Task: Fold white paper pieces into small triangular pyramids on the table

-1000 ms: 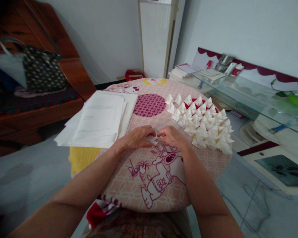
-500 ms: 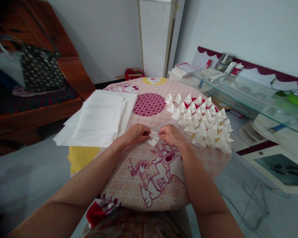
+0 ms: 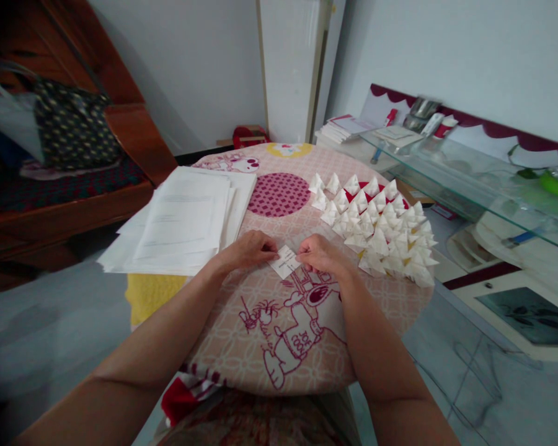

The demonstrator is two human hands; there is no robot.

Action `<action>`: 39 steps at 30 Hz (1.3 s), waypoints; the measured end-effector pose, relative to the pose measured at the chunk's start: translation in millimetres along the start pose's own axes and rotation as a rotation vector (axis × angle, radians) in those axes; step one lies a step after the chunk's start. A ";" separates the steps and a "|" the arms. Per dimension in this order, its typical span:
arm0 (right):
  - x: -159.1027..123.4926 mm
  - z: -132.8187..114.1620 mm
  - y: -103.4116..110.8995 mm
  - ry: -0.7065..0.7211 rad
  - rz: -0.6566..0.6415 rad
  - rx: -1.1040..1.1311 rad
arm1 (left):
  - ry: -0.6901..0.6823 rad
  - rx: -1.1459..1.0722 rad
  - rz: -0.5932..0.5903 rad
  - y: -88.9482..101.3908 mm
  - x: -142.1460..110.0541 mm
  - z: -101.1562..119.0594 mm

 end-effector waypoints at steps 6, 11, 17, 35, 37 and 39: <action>3.8 4.5 -1.7 -0.050 0.044 -0.052 | 0.108 0.093 -0.011 0.5 -0.3 -1.1; 6.6 8.7 -2.0 -0.077 0.078 -0.057 | 0.145 0.017 -0.049 0.1 -0.7 -4.0; 8.9 11.8 -2.4 -0.114 0.092 -0.068 | 0.097 0.001 -0.062 3.7 -2.8 -7.3; 9.1 9.3 -1.9 -0.128 0.114 -0.095 | 0.144 0.169 -0.081 5.0 -7.6 -12.5; 9.2 8.2 -1.8 -0.125 0.115 -0.102 | 0.133 0.128 -0.070 5.5 -6.2 -13.0; 9.0 6.9 -1.8 -0.119 0.112 -0.109 | 0.119 0.083 -0.013 6.4 -3.4 -11.2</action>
Point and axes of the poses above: each hand's wrist, its own x-axis towards the middle knuckle, its own y-axis out of the back of the hand, z = x × y, the point moved 7 cm from there along x, towards the middle knuckle, and after that the axes turned 1 degree about z, right-handed, at the moved point
